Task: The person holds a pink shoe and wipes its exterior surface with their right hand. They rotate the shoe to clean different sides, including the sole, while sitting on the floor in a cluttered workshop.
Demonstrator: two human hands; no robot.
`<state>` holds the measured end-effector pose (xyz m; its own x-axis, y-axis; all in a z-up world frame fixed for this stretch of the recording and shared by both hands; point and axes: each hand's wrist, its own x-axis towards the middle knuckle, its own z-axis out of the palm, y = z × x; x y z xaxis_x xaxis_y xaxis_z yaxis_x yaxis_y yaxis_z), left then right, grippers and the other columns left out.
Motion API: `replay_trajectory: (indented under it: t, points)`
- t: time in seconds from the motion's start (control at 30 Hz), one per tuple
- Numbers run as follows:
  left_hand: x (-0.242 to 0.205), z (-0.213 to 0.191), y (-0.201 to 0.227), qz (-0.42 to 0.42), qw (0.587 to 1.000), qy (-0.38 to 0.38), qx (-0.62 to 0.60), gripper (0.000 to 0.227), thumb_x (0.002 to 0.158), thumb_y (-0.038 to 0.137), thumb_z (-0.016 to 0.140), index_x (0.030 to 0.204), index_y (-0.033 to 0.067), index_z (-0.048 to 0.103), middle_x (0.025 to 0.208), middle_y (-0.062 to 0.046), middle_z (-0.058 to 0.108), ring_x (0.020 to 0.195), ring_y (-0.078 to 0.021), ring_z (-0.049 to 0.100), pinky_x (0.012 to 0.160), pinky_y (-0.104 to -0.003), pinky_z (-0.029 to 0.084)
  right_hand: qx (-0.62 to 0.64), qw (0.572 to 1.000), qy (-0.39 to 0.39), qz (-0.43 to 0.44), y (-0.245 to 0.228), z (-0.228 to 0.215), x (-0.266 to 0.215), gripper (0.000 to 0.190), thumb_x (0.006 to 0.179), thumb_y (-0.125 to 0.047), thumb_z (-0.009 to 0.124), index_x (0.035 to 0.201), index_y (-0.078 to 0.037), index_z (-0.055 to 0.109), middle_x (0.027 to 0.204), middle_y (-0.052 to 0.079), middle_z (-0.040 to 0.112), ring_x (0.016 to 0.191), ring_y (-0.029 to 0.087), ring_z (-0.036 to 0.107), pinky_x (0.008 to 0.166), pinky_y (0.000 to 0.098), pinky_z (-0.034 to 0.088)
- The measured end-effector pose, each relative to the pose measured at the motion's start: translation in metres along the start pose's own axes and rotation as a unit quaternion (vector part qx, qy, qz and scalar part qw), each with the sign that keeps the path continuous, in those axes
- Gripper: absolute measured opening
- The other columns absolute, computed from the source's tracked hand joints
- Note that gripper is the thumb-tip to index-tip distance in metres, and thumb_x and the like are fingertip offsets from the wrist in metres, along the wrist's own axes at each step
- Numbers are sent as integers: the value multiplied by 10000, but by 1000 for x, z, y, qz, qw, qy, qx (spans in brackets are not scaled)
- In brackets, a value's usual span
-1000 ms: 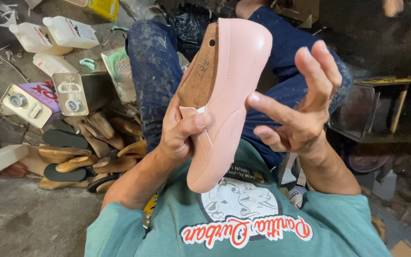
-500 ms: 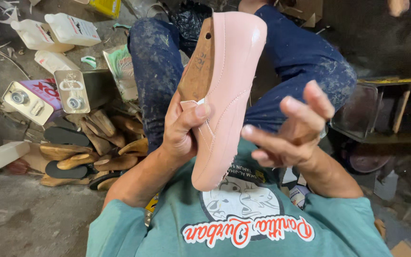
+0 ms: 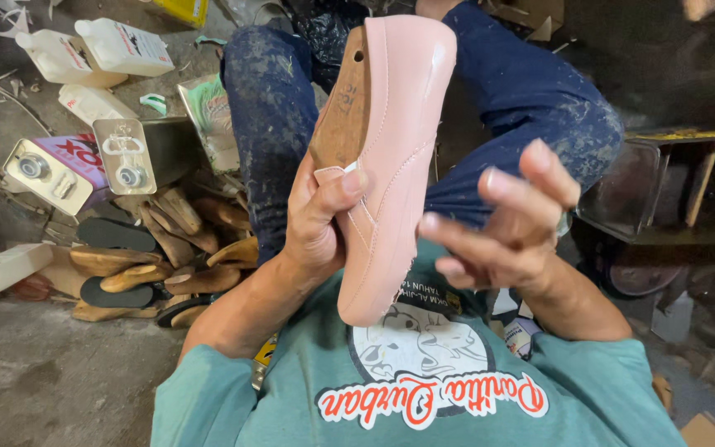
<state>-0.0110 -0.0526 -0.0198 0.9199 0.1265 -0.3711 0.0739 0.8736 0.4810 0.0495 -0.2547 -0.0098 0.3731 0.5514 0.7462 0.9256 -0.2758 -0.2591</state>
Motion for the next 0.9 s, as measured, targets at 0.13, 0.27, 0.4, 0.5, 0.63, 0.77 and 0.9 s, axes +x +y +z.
replay_trajectory:
  t: [0.13,0.27,0.4,0.5,0.63,0.77,0.9]
  points:
    - [-1,8,3,-29,1000,2,-8,759,826,154,790,1489,30,441,1215,-161,670,992,-265,678,810,-421,599,50,991,-69,104,11,2,11,511,1041,-561,469,1172,-193,799,1546,227,346,1525,390,209,1279,579,273]
    - [2,6,1,7,1000,23,-2,761,840,136,772,1505,11,425,1295,-164,653,1123,-252,658,996,-382,551,-18,999,-17,-25,-10,14,-11,406,1088,-632,593,1424,-407,560,1510,96,417,1487,312,283,1230,520,280]
    - [4,9,5,-17,999,44,7,717,834,141,753,1473,9,455,1201,-146,671,973,-236,674,847,-366,585,-59,994,55,-67,-4,8,-12,316,1096,-577,475,1329,-442,641,1442,14,477,1444,253,324,1189,460,316]
    - [5,11,3,-9,999,34,1,650,846,138,761,1421,-3,493,1204,-174,683,982,-266,690,843,-408,602,-26,995,-83,51,6,-5,6,452,1117,-502,397,1255,-300,776,1498,162,375,1476,336,231,1251,457,234]
    - [4,15,7,-17,1000,8,-14,714,864,135,750,1495,56,425,1266,-163,651,1036,-262,672,862,-422,597,85,986,-112,92,9,-3,2,506,1026,-589,472,1200,-215,767,1496,265,392,1473,438,236,1243,614,269]
    - [5,10,5,-14,999,33,4,895,820,137,772,1595,60,331,1418,-158,581,1232,-259,603,1073,-382,510,58,988,-103,104,14,-6,0,554,1025,-596,461,1196,-197,806,1516,224,365,1489,367,244,1261,554,274]
    - [4,14,6,-23,1000,17,-10,887,825,145,774,1595,83,337,1385,-160,603,1167,-258,631,974,-388,556,83,985,-118,95,14,-3,4,582,1005,-643,448,1213,-206,772,1523,288,360,1487,469,227,1263,651,246]
